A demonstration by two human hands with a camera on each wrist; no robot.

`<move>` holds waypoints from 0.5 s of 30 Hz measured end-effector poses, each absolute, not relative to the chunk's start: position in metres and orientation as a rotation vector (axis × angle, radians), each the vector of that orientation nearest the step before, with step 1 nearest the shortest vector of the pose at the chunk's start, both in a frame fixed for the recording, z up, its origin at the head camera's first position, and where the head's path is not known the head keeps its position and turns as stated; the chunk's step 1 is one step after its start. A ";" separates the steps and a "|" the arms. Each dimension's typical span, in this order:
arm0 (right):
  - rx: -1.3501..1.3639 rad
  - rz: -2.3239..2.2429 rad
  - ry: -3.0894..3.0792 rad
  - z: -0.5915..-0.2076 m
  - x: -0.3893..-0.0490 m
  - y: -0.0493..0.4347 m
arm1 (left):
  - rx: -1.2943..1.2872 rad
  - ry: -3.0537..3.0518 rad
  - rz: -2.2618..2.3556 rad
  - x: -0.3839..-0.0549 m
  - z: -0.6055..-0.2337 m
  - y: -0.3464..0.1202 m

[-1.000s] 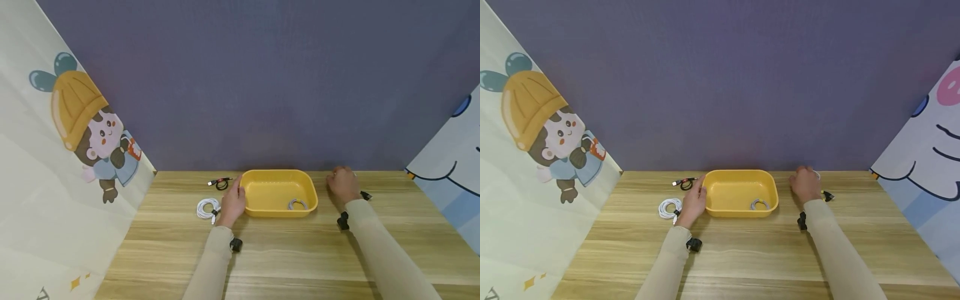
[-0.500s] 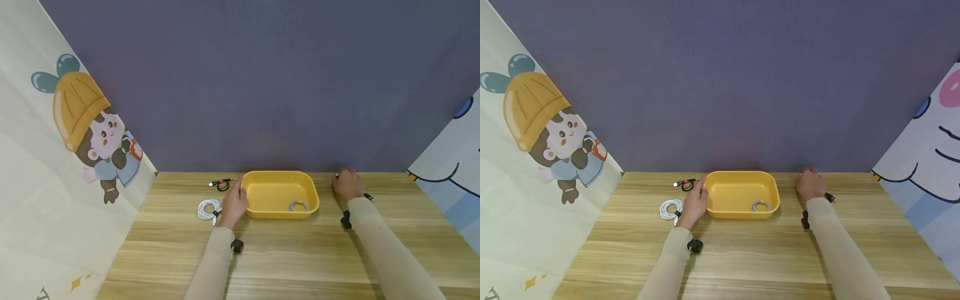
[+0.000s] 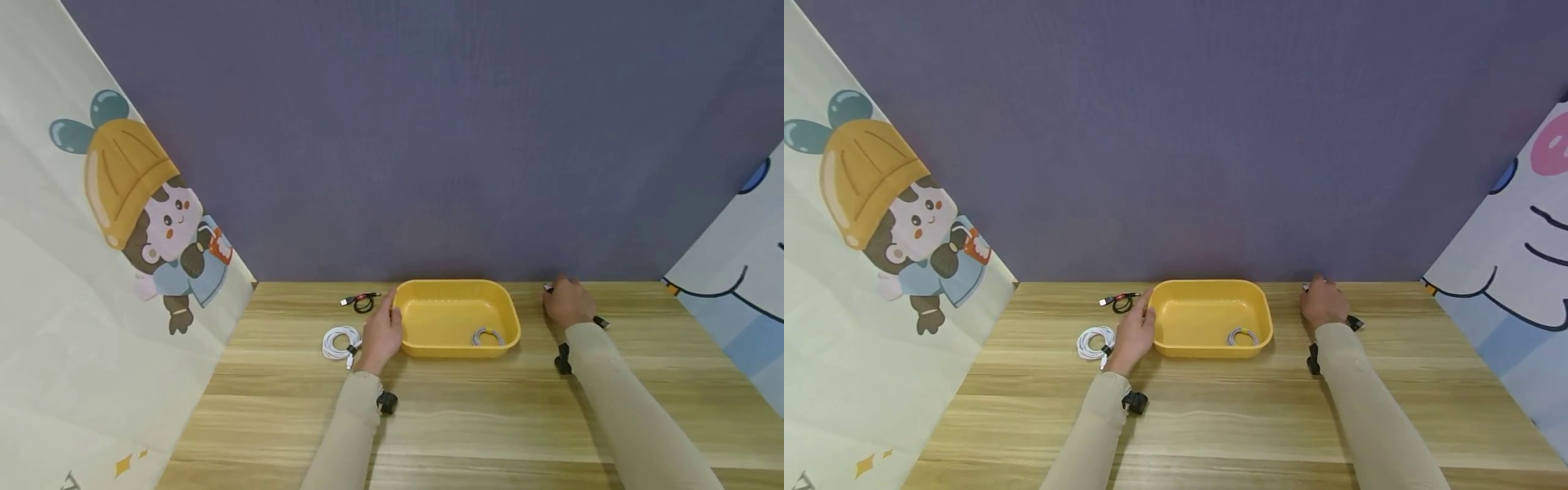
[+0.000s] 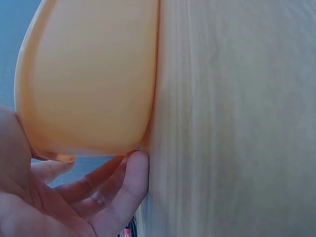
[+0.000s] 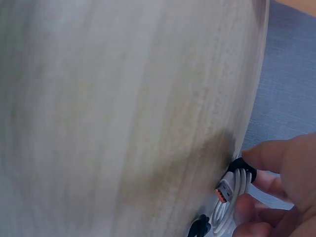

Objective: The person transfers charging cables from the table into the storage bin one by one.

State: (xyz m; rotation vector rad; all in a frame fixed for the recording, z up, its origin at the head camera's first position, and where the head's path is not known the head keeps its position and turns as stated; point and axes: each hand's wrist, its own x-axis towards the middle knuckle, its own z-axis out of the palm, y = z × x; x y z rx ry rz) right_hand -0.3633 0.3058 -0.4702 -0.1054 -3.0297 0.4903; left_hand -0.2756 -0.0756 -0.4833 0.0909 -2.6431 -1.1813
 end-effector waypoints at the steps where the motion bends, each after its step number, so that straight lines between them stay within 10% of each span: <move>1: -0.107 0.489 -3.026 -0.470 -0.362 0.305 | 0.089 -2.642 -1.184 -0.275 -0.483 -0.076; 15: -0.100 0.461 -3.062 -0.464 -0.355 0.303 | 0.075 -2.637 -1.200 -0.273 -0.480 -0.078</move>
